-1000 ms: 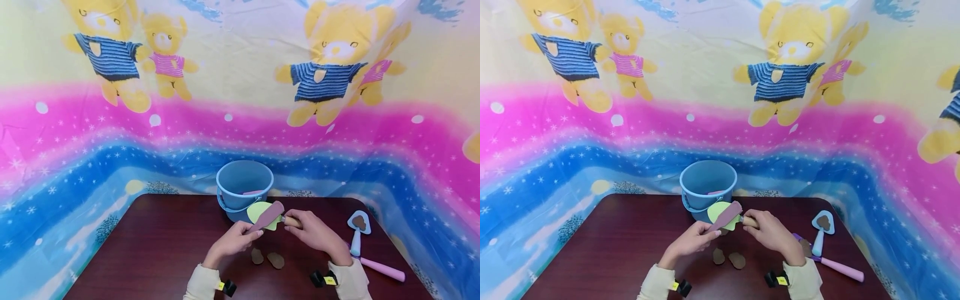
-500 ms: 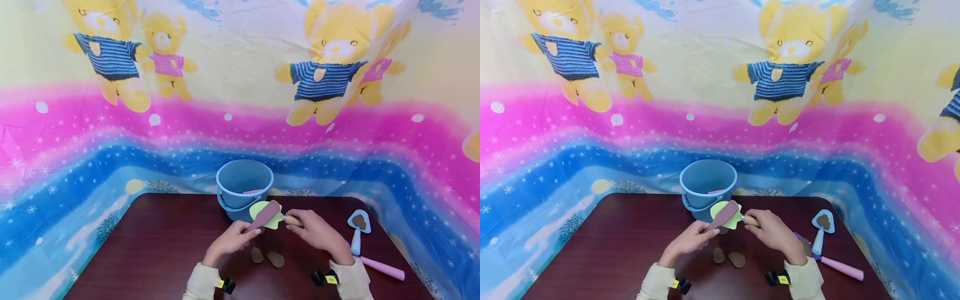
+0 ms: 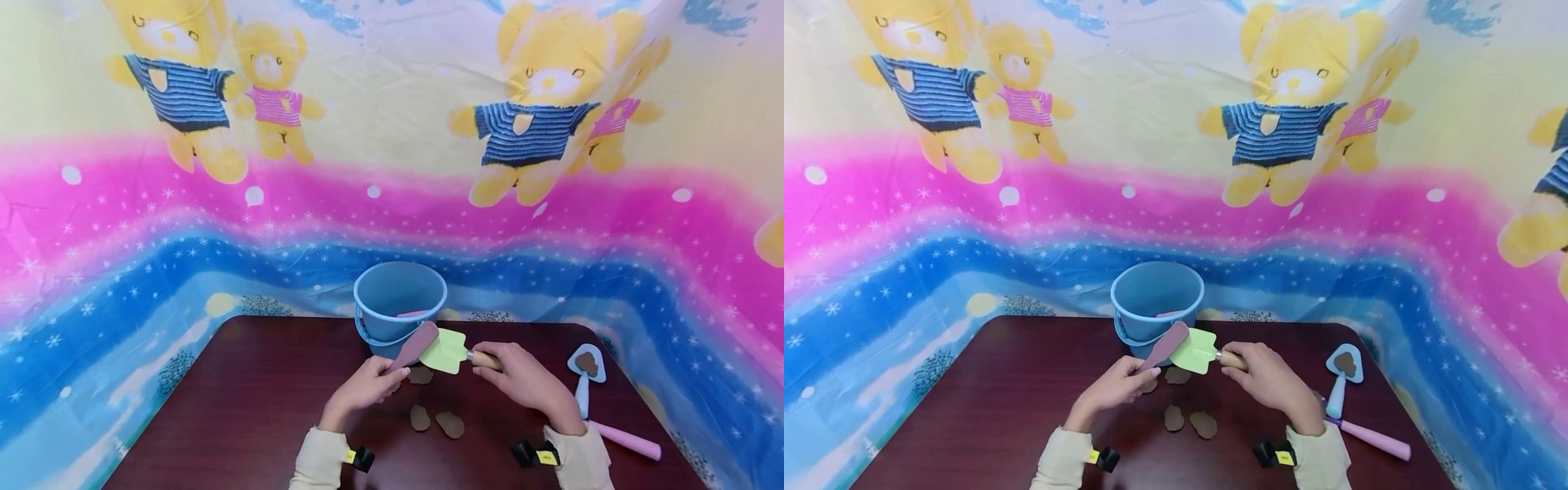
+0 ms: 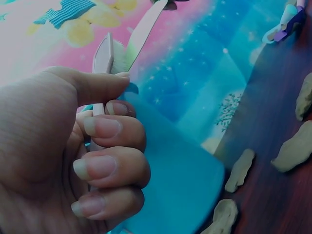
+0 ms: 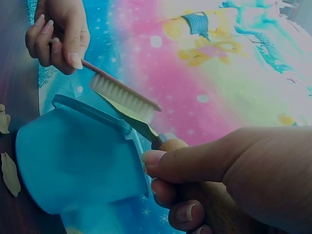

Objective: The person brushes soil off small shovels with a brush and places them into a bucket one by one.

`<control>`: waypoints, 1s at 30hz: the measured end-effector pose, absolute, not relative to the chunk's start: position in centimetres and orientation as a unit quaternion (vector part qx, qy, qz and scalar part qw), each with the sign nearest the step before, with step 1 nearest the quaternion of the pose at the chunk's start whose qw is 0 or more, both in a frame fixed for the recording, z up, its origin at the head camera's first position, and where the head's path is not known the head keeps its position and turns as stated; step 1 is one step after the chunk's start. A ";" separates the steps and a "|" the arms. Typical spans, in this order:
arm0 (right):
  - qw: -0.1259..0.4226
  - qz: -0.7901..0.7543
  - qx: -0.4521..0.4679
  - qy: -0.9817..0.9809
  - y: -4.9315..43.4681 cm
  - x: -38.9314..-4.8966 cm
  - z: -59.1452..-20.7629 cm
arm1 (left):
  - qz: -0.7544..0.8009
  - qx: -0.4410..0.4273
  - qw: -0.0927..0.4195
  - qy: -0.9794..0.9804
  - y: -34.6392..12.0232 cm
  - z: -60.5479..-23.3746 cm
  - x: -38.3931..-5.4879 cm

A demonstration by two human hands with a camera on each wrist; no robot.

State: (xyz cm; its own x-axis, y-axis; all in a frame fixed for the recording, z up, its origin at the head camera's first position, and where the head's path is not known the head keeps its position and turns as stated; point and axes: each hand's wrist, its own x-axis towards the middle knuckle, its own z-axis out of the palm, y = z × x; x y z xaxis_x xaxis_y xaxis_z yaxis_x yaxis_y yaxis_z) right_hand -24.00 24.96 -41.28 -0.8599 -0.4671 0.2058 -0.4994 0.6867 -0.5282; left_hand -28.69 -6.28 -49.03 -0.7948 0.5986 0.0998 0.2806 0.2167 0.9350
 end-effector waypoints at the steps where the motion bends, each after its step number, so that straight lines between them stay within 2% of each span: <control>1: 0.027 0.297 0.261 -0.918 25.0 -24.0 -41.2 | 0.557 0.287 0.143 0.766 -6.4 -49.0 -28.8; 11: 0.029 0.307 0.246 -0.919 25.9 -24.1 -41.2 | 0.545 0.267 0.123 0.785 -7.7 -49.0 -29.0; 20: 0.028 0.327 0.230 -0.916 26.9 -24.1 -41.1 | 0.559 0.260 0.128 0.777 -8.8 -48.9 -29.4; 25: 0.058 0.335 0.223 -0.914 27.0 -24.1 -41.0 | 0.558 0.262 0.133 0.776 -9.1 -48.8 -29.4; 30: 0.110 0.337 0.209 -0.911 26.8 -24.3 -41.3 | 0.544 0.259 0.138 0.786 -8.7 -48.9 -29.4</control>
State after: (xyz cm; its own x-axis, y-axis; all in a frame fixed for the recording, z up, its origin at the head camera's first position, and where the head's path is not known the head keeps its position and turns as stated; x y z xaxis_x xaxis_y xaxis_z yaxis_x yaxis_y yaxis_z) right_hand -24.33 26.79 -41.29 -0.8883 -0.3079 0.3409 -0.4556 0.6853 -0.5682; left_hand -29.39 -8.68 -48.88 -0.8283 0.5565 0.0652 0.2569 0.2738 0.9269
